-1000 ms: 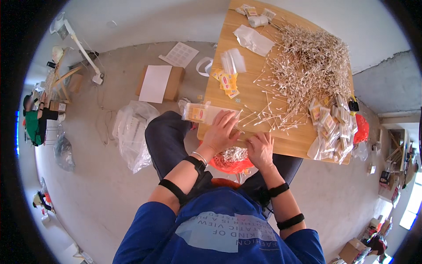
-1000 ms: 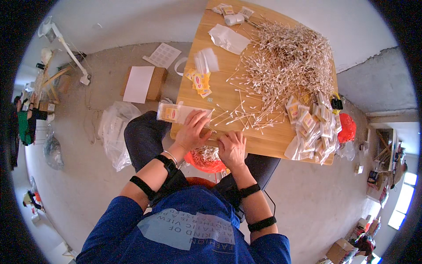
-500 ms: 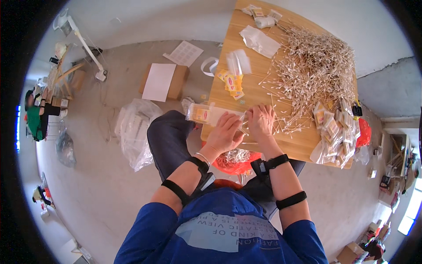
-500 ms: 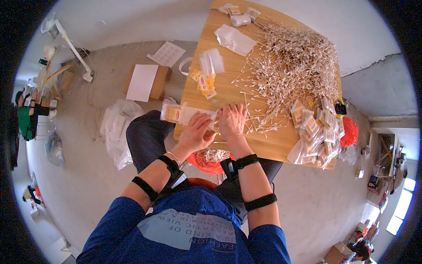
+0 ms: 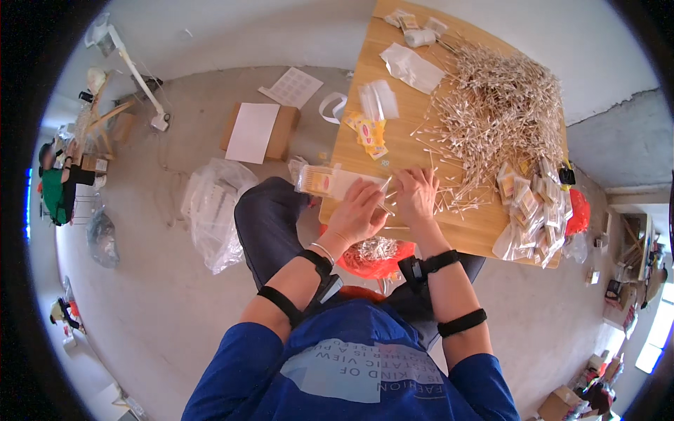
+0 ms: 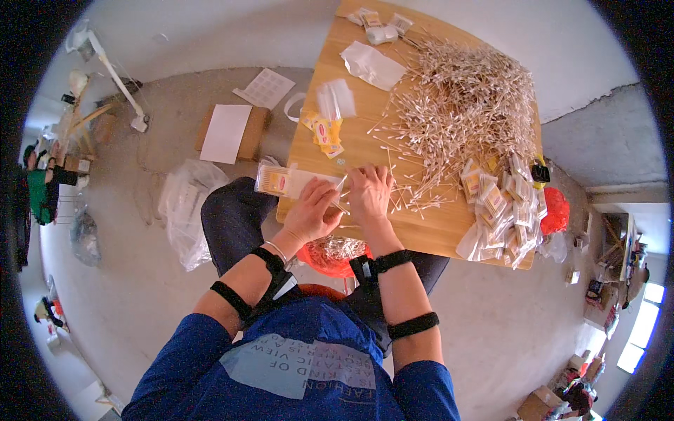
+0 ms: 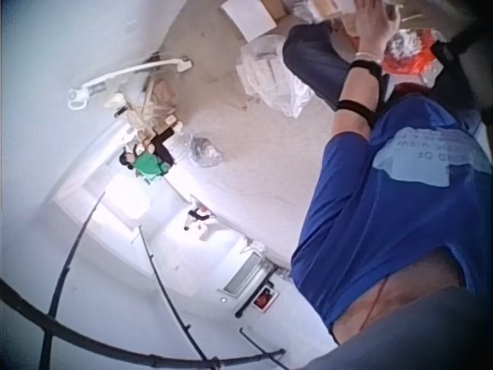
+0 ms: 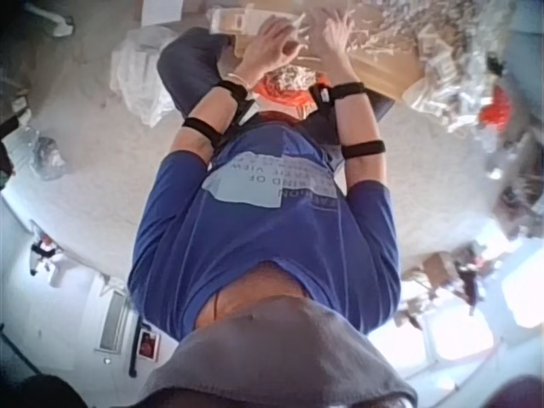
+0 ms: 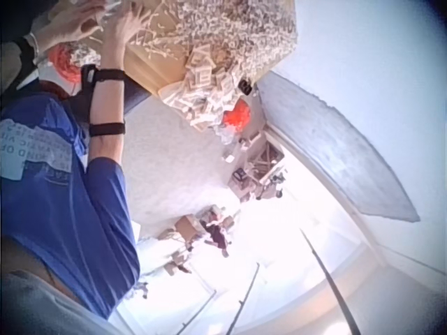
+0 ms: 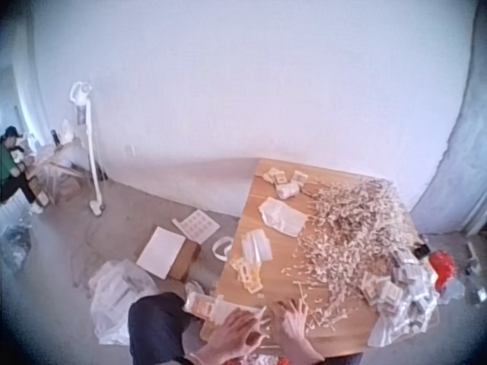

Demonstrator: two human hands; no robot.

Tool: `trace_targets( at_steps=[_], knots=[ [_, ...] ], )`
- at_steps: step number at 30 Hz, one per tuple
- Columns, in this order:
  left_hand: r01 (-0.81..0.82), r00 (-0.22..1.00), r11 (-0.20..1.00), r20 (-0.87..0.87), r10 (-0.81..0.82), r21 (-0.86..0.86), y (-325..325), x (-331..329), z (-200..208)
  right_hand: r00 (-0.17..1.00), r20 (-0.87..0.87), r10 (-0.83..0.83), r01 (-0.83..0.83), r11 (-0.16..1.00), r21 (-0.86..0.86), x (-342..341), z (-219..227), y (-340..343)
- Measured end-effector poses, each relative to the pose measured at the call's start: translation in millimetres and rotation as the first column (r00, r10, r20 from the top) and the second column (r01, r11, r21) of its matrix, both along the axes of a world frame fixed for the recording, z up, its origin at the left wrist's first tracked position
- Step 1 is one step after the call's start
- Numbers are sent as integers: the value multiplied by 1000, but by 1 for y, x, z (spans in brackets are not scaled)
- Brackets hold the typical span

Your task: The person sits at a wooden table and packs cotton swabs into small clear plastic bags. They pick up swabs from a large pile on the table, align them, and insert them into the bags. The person then folds the top of the bag to close it and places the finished package on the table.

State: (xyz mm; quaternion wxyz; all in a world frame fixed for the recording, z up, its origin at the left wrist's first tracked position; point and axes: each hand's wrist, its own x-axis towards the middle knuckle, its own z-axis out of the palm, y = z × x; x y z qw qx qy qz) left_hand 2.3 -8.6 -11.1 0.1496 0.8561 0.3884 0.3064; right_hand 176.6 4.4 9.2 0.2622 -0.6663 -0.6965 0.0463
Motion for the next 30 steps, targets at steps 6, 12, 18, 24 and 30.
trace_targets(
  at_steps=[6,12,18,24,30],
  knots=[
    [-4,1000,999,17,4,35,-1,0,5,996,35,78,-75,994,-79,3,-2,12],
    [-7,1000,1000,12,7,-6,-3,1,1,997,-34,-71,68,996,-64,10,1,-9],
    [7,1000,999,23,-6,-43,0,0,-1,997,-75,5,-3,1000,25,12,9,-43],
    [8,1000,1000,11,-7,-14,1,1,-1,1000,17,14,-14,999,-42,4,-1,3],
    [18,1000,1000,-6,-18,-5,0,-1,1,991,55,119,-107,976,-192,0,5,19]
  ],
)
